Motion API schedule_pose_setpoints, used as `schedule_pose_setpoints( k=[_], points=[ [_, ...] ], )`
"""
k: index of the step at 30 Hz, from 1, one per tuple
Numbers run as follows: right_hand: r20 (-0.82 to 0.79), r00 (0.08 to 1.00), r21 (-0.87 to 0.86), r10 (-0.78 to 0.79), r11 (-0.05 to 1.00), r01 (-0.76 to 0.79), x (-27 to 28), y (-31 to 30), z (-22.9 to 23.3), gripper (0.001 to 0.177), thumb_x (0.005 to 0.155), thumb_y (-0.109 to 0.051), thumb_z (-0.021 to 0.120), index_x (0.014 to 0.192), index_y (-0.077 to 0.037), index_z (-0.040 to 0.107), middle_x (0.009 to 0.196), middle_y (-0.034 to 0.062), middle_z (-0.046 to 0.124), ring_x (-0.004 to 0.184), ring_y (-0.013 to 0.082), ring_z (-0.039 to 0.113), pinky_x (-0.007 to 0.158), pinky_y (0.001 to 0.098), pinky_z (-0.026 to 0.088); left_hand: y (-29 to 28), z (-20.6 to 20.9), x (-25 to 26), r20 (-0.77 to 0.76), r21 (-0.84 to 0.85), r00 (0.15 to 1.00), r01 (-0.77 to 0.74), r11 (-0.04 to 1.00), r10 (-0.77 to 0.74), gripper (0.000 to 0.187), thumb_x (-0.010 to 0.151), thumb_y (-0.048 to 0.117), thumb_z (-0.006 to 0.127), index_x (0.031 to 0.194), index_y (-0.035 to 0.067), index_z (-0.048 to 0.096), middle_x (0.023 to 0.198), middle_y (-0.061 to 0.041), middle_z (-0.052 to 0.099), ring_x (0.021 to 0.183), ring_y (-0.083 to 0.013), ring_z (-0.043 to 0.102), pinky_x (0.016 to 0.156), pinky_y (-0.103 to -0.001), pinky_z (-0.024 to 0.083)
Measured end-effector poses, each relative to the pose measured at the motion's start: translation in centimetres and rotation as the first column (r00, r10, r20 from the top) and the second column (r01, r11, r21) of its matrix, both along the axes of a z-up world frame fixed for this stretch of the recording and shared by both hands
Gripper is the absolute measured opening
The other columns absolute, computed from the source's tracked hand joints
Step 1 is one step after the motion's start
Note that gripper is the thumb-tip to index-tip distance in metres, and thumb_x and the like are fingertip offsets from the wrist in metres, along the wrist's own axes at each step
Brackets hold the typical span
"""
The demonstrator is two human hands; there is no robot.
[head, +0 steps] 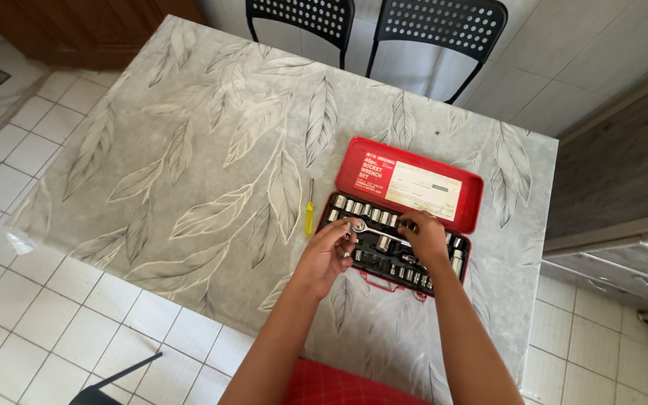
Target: The person sits at a table with an open red socket wrench set and places loose sockets and small metal parts one by one into their molded slots in the case, arranging the ratchet and screwdriver, then closes and latches the toolbox lid.
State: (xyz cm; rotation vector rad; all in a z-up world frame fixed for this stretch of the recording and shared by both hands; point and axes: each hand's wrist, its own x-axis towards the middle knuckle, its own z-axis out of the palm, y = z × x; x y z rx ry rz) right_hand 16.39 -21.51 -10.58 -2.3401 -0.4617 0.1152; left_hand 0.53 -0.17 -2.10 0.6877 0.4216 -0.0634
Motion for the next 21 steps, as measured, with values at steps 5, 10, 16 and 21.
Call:
schedule_pose_setpoints(
  k=[5,10,16,21],
  points=[
    [0.089,0.996,0.072,-0.029,0.997,0.023,0.1,0.0,-1.1,0.018,0.081,-0.011,0.08,0.098,-0.01,0.078,0.096,0.0105,0.076,0.08,0.0263,0.073,0.076,0.0379,0.058,-0.5,-0.5,0.8,-0.034,-0.009,0.999,0.011,1.0,-0.011,0.022,0.096,0.022,0.064,0.114,0.012,0.069,0.083,0.005,0.061,0.072,-0.0056,0.053,0.058,-0.024,0.041],
    [-0.002,0.998,-0.014,-0.065,0.998,0.065,0.1,0.5,-0.4,0.019,0.077,-0.009,0.081,0.096,-0.01,0.076,0.09,0.0081,0.077,0.08,0.0261,0.073,0.075,0.0386,0.057,-0.8,-0.8,1.2,-0.06,-0.012,0.998,0.019,1.0,-0.019,0.023,0.095,0.021,0.064,0.116,0.012,0.07,0.083,0.004,0.062,0.073,-0.0055,0.053,0.058,-0.025,0.04],
    [-0.078,0.989,-0.042,-0.123,0.992,0.12,0.3,0.9,-0.6,0.021,0.076,-0.008,0.082,0.096,-0.01,0.075,0.085,0.0073,0.077,0.077,0.0238,0.073,0.074,0.0374,0.057,-0.8,-1.3,1.2,-0.058,-0.016,0.998,0.023,1.0,-0.024,0.024,0.096,0.022,0.063,0.117,0.011,0.069,0.084,0.005,0.061,0.072,-0.0054,0.053,0.058,-0.024,0.041],
    [-0.266,0.959,0.313,-0.092,0.933,0.177,0.6,-0.1,-0.3,0.029,0.078,-0.002,0.078,0.107,-0.006,0.073,0.088,0.0046,0.075,0.076,0.0123,0.067,0.07,0.0279,0.055,-1.0,-1.3,1.1,-0.049,0.033,0.996,0.073,0.997,-0.071,0.03,0.097,0.024,0.065,0.124,0.012,0.067,0.087,0.005,0.062,0.073,-0.0039,0.052,0.06,-0.023,0.041]
  ],
)
